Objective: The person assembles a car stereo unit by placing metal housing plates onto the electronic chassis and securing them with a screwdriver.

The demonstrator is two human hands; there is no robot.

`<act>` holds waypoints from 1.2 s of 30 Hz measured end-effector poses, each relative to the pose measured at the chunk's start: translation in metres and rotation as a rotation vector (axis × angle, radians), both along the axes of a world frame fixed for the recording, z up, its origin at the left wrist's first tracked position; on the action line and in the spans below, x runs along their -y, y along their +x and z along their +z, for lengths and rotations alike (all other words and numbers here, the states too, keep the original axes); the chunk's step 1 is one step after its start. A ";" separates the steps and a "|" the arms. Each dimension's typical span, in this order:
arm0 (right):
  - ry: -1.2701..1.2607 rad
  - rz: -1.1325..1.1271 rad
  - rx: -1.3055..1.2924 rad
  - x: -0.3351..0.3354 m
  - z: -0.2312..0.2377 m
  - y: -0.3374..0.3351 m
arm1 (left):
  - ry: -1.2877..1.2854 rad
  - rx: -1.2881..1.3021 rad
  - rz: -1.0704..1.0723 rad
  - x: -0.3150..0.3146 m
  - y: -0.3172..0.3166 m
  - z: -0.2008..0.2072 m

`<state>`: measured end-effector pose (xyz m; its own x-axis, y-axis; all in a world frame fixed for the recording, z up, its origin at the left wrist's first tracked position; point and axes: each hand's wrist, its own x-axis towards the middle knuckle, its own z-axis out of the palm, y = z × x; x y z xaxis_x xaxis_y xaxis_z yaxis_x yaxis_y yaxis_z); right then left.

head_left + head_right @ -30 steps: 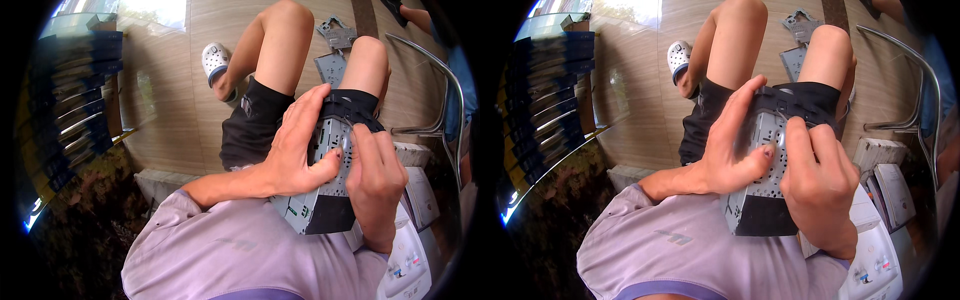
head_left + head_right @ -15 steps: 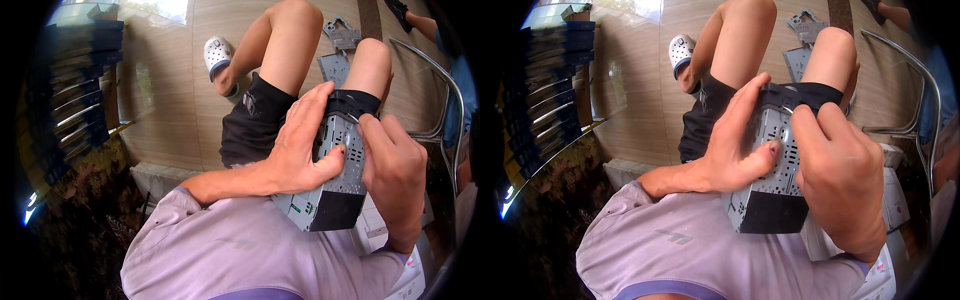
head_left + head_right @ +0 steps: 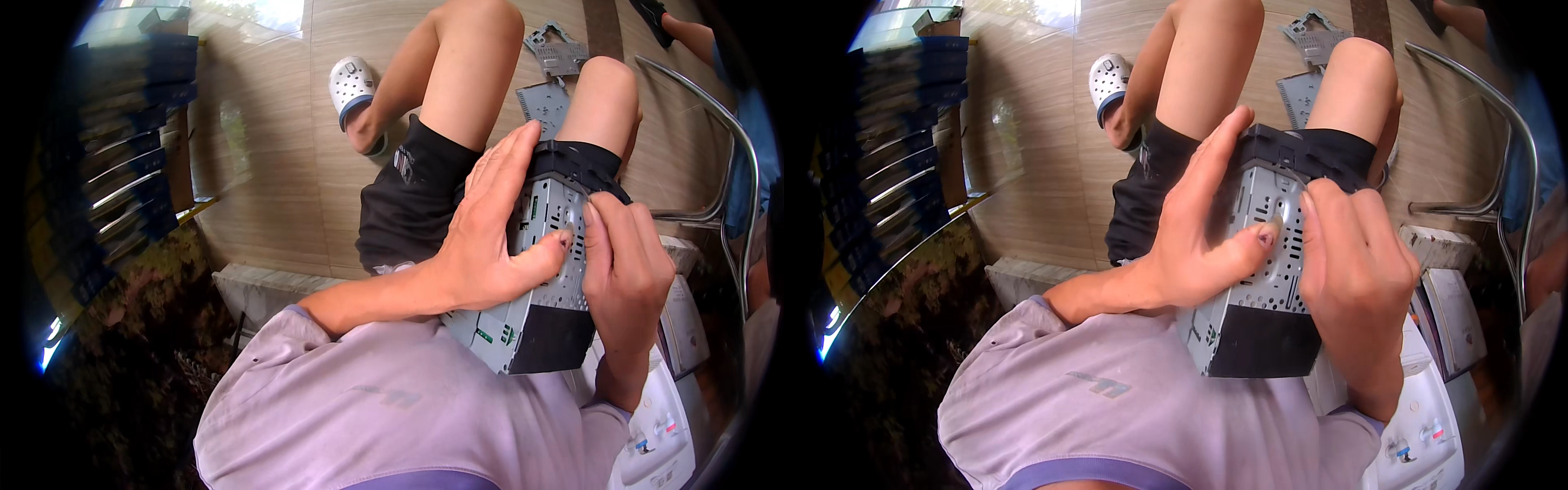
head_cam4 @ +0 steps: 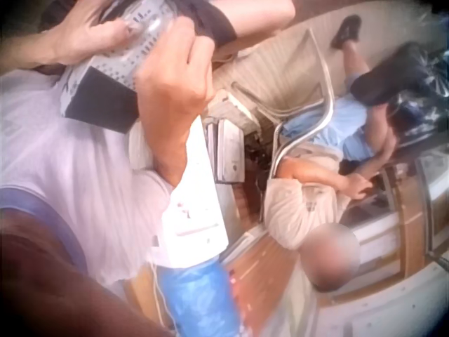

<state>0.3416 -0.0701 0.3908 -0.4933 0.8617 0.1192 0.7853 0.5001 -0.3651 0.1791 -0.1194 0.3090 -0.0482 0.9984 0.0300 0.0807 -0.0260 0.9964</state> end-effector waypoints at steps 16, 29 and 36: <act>-0.034 -0.047 -0.107 0.008 -0.015 0.019 | -0.342 0.070 -0.051 0.007 -0.024 -0.045; -0.642 -0.750 -0.854 0.054 -0.023 0.040 | -0.289 0.114 -0.016 0.009 -0.016 -0.047; -1.115 -0.664 -1.441 0.064 -0.040 0.036 | -0.283 0.226 0.014 0.010 -0.018 -0.045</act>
